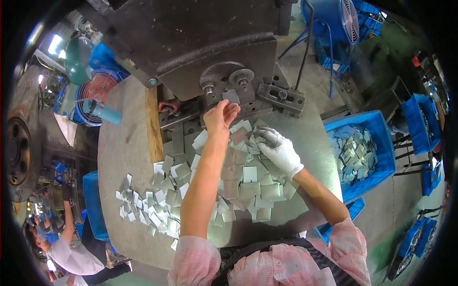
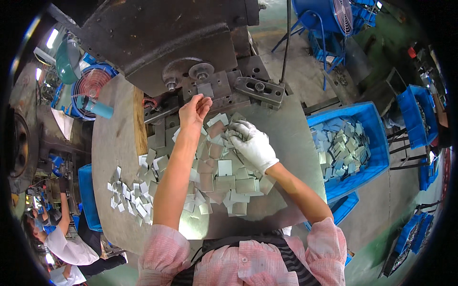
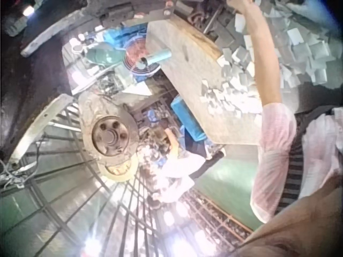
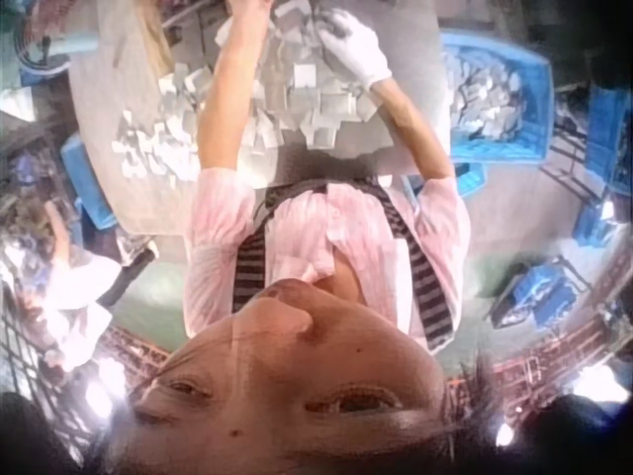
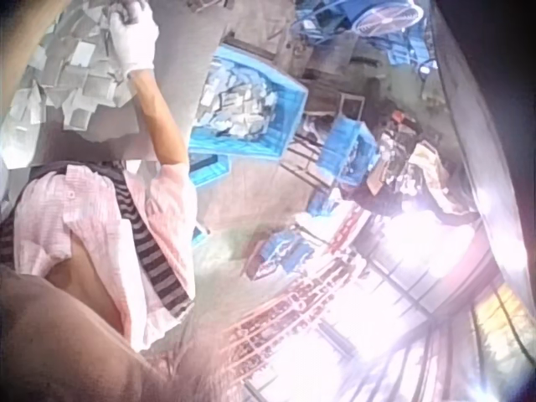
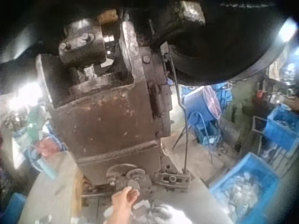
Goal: The person feeds small square metal plates into a manual punch press for stamping by hand, wearing gloves.
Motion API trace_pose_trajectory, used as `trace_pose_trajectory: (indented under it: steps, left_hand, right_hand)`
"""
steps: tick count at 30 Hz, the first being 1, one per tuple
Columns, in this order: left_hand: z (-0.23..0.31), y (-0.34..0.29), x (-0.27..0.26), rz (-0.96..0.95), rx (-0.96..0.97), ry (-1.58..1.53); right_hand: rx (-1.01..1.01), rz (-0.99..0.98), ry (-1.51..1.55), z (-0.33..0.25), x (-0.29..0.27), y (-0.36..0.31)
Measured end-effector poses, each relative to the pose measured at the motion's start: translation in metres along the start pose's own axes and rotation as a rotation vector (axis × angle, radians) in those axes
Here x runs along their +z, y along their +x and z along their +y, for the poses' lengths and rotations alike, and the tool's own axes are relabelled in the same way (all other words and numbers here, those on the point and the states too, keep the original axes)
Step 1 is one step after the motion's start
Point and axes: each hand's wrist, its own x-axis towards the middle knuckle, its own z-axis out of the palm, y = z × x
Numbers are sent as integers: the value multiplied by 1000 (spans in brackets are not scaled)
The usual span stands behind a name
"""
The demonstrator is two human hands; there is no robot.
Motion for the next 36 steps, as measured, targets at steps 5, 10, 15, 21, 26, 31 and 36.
trace_pose_trajectory:
  steps: [5, 10, 15, 21, 26, 31, 36]
  left_hand:
    - [0, -2, 4, 16, -14, -11]
    - [-8, -2, 5, 37, 43, -71]
    - [-5, -26, -5, -268, 181, 333]
    - [8, -92, -57, -126, 811, 981]
    - [6, -89, -124, -70, 865, 1594]
    - [-22, -104, -128, -177, 761, 1620]
    - [1, -104, -108, -245, 801, 1670]
  right_hand:
    - [-12, 74, 152, 7, 0, -5]
    - [66, 83, 413, 6, 1, -5]
    - [266, -30, 1361, -15, 3, 24]
    - [433, -270, 1753, -8, 13, 14]
    - [449, -200, 1610, 12, -7, 7]
    - [438, -220, 1605, 10, -4, 6]
    - [467, -199, 1620, 10, -1, 7]
